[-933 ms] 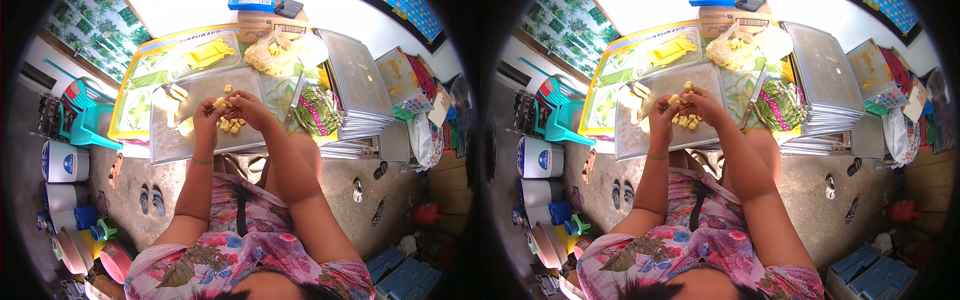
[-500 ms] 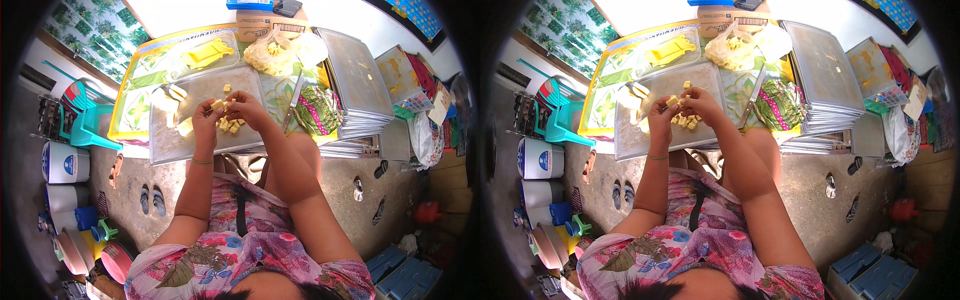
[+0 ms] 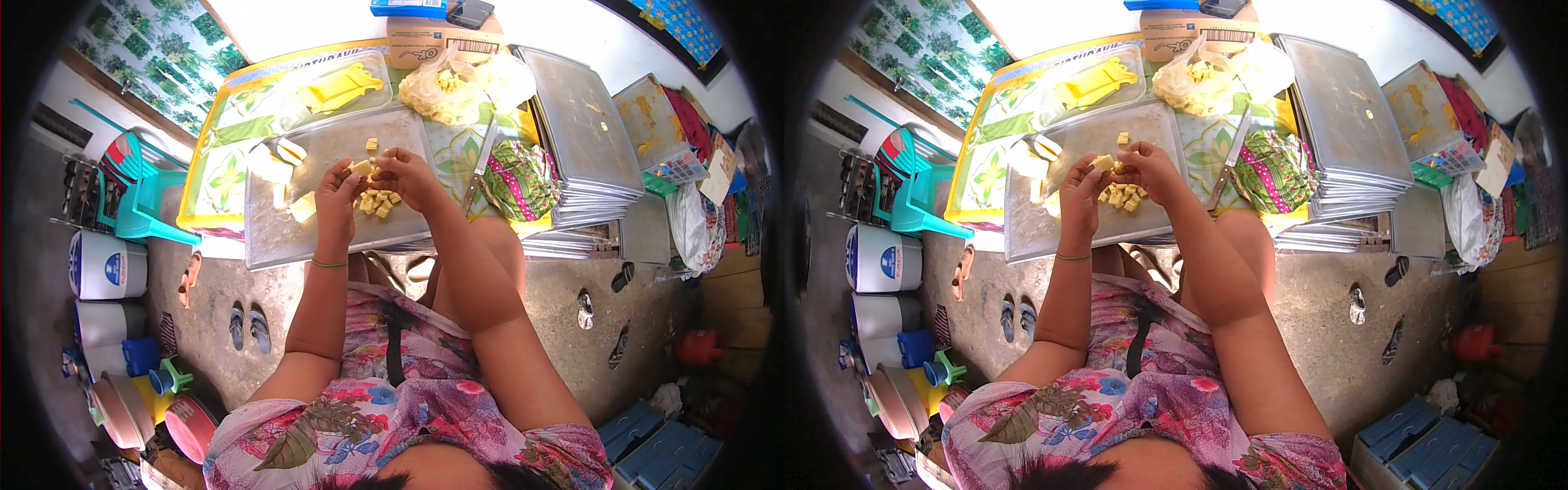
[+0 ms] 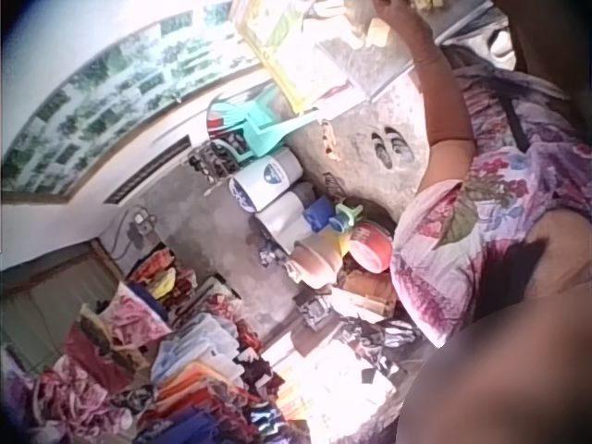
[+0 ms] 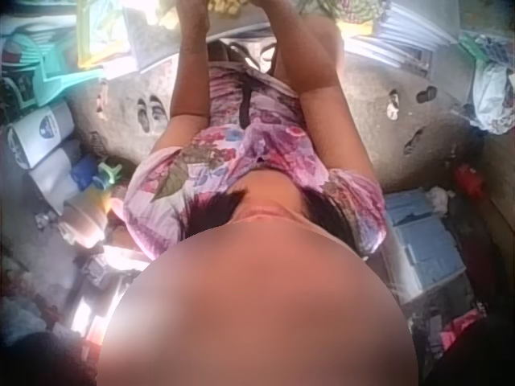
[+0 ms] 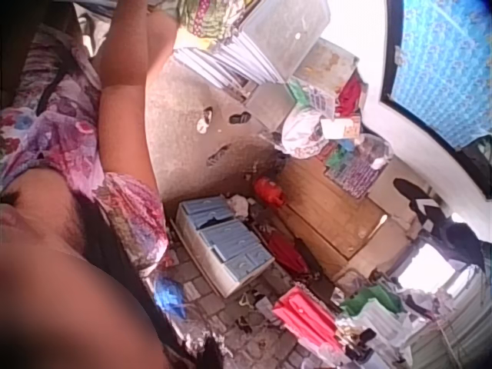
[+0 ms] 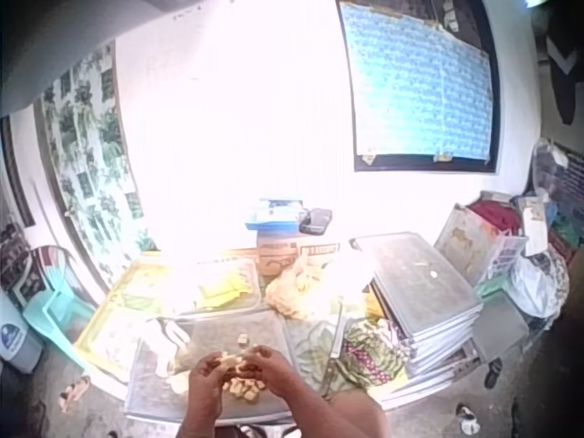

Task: The person breaks apart pieces of yellow dough on a metal tray by hand and places them into a small pile.

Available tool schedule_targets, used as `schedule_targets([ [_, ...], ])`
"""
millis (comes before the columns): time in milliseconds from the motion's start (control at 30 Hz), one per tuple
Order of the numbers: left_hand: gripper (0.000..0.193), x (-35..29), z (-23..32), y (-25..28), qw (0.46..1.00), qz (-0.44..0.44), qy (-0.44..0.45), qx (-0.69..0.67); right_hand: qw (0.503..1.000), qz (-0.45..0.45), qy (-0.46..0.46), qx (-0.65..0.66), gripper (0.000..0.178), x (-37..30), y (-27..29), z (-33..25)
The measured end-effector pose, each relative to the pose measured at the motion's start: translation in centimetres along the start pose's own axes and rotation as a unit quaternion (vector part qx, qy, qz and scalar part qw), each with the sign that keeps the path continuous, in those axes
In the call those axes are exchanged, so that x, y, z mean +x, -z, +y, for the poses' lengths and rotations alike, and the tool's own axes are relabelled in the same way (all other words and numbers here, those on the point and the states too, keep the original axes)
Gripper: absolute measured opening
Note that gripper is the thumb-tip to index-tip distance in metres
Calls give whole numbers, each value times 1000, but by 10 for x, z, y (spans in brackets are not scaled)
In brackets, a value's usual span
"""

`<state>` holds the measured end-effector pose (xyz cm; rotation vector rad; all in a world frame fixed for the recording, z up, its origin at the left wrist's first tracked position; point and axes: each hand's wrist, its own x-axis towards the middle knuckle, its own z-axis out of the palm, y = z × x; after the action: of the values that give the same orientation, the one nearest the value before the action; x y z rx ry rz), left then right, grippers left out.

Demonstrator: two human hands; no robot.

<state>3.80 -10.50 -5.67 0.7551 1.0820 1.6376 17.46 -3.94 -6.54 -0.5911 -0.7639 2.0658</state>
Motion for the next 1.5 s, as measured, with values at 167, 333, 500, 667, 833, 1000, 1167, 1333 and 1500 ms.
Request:
schedule_targets([
  [167,24,-2,4,-6,1000,8,3,6,1000,-8,-10,3,21,1,1,0],
  [333,23,-2,4,-4,1000,-16,-6,4,997,-28,1,-78,27,-3,-4,-2],
  [500,25,1,4,-1,999,-31,15,20,998,-31,-6,-58,28,-2,-2,-2],
  [667,25,-1,11,-4,998,-47,31,-8,999,-50,-10,-15,25,-2,0,-2],
  [833,27,1,8,-1,998,-39,35,-28,997,-62,-33,34,22,-2,1,-4],
  [1000,29,2,3,-1,1000,-25,12,15,998,-59,-1,-22,22,0,-1,1],
  [1167,28,-1,5,-5,999,-24,0,26,997,-55,4,-49,22,-2,-3,-2],
  [1333,28,-2,7,-7,1000,-11,13,9,997,-64,-31,13,22,-4,-3,-7],
  [1500,27,-1,0,-2,999,-12,-16,44,998,-53,-25,-33,28,-4,-7,-4],
])
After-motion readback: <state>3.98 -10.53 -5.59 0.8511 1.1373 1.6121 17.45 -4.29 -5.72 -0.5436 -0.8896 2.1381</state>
